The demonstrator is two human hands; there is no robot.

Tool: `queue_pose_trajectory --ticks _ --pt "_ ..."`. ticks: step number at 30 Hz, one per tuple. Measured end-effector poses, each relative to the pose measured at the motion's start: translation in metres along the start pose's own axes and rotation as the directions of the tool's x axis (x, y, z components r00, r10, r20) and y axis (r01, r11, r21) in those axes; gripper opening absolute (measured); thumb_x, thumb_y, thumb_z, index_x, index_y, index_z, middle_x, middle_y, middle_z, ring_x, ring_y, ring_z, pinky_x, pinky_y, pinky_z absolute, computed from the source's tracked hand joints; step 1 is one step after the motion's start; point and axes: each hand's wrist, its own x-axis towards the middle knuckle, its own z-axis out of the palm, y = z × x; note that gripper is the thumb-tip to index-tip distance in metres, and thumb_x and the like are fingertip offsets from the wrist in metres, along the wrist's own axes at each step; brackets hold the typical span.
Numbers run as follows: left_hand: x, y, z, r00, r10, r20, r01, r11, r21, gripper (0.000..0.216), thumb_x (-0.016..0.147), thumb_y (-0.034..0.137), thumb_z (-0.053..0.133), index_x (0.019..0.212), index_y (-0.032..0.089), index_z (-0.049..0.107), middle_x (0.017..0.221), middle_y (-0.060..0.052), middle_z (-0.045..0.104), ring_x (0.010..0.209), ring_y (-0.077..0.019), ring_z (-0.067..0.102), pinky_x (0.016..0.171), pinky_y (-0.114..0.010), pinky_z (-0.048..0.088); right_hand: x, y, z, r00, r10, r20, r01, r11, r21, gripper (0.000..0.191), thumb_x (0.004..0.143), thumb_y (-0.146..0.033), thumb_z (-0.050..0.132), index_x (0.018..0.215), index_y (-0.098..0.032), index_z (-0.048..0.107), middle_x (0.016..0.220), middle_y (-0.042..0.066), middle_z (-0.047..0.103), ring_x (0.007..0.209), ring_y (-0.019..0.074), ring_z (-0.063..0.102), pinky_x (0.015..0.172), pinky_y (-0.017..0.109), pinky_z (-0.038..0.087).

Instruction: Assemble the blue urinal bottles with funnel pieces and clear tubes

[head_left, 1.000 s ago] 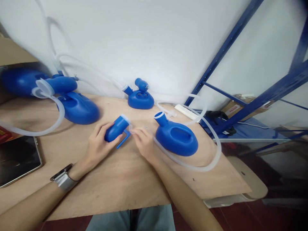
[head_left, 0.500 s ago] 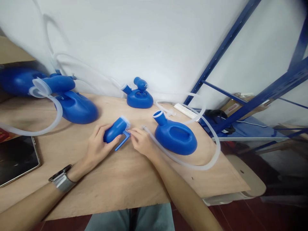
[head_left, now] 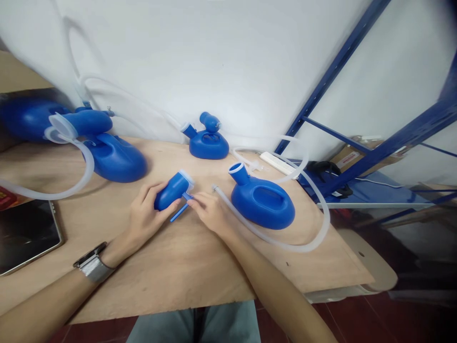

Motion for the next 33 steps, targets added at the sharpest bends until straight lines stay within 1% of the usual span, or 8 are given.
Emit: queue_pose_trajectory --ticks 5,12,15,18,21,26,30,33 --pt "-0.001 0.001 -0.001 0.999 0.022 -0.032 -0.022 1.0 0.018 0.05 0.093 0.051 0.074 0.134 0.025 0.061 0.121 -0.01 0.07 0.112 -0.0305 0.072 0.095 -0.046 0.063 -0.005 -0.005 0.004 0.999 0.052 -0.002 -0.052 0.998 0.026 0.029 0.109 -0.03 0.053 0.097 -0.022 0.078 0.092 0.004 0.08 0.085 0.0177 0.074 0.082 0.029 0.055" --pt "-0.007 0.0 -0.005 0.995 0.099 0.028 -0.1 0.994 0.052 0.05 0.095 0.044 0.074 0.138 0.024 0.061 0.129 -0.012 0.068 0.116 -0.0321 0.071 0.099 -0.047 0.061 -0.007 -0.003 0.001 0.992 -0.036 0.12 0.074 0.941 -0.332 0.034 0.111 -0.032 0.048 0.103 -0.016 0.076 0.1 0.012 0.08 0.087 0.0231 0.075 0.08 0.033 0.054" --pt "-0.005 0.001 -0.003 0.993 0.112 0.033 -0.114 0.991 0.064 0.048 0.096 0.045 0.073 0.138 0.023 0.061 0.13 -0.013 0.067 0.117 -0.0315 0.07 0.1 -0.046 0.06 -0.005 -0.004 0.0 0.992 -0.012 0.122 0.057 0.928 -0.368 0.033 0.111 -0.033 0.049 0.103 -0.015 0.076 0.099 0.012 0.08 0.086 0.0224 0.075 0.079 0.032 0.053" --pt "0.001 0.003 0.0 0.998 0.036 0.046 -0.039 0.997 0.067 0.049 0.097 0.05 0.069 0.135 0.022 0.061 0.13 -0.013 0.067 0.119 -0.0313 0.069 0.099 -0.043 0.058 0.001 -0.003 -0.006 0.997 0.011 0.082 0.018 0.936 -0.352 0.029 0.11 -0.035 0.052 0.107 -0.019 0.076 0.103 0.009 0.081 0.094 0.022 0.075 0.087 0.033 0.055" --pt "0.006 0.002 0.002 0.981 -0.085 0.173 0.065 0.991 0.118 0.051 0.098 0.059 0.063 0.134 0.023 0.063 0.129 -0.011 0.069 0.116 -0.0322 0.07 0.088 -0.041 0.058 0.004 0.003 -0.018 0.999 0.033 -0.034 -0.044 0.913 -0.405 0.029 0.107 -0.038 0.057 0.124 -0.022 0.075 0.122 0.011 0.079 0.115 0.0269 0.072 0.101 0.04 0.054" --pt "0.014 -0.01 0.006 0.939 -0.213 0.27 0.153 0.962 0.228 0.053 0.101 0.063 0.05 0.129 0.021 0.066 0.126 -0.015 0.073 0.104 -0.0357 0.072 0.08 -0.045 0.053 -0.008 0.022 -0.03 0.975 0.209 -0.082 -0.216 0.775 -0.593 0.05 0.097 -0.025 0.068 0.145 -0.013 0.062 0.132 0.025 0.071 0.127 0.0375 0.065 0.104 0.051 0.055" --pt "0.019 -0.015 0.011 0.989 -0.014 0.149 -0.029 0.959 0.283 0.048 0.102 0.053 0.053 0.132 0.019 0.068 0.133 -0.021 0.071 0.124 -0.0432 0.064 0.103 -0.06 0.044 -0.017 0.023 -0.032 0.977 0.208 -0.038 -0.197 0.826 -0.528 0.053 0.097 -0.008 0.055 0.149 -0.019 0.059 0.122 0.02 0.076 0.11 0.03 0.073 0.096 0.044 0.059" --pt "0.015 0.002 0.012 0.964 0.223 0.144 -0.251 0.943 0.219 0.03 0.099 0.042 0.061 0.12 0.024 0.074 0.127 -0.016 0.075 0.123 -0.0392 0.066 0.108 -0.058 0.04 -0.018 0.012 -0.039 0.98 0.168 -0.104 -0.191 0.938 -0.289 0.043 0.101 -0.013 0.051 0.141 -0.021 0.065 0.128 0.015 0.074 0.114 0.0267 0.073 0.102 0.042 0.058"
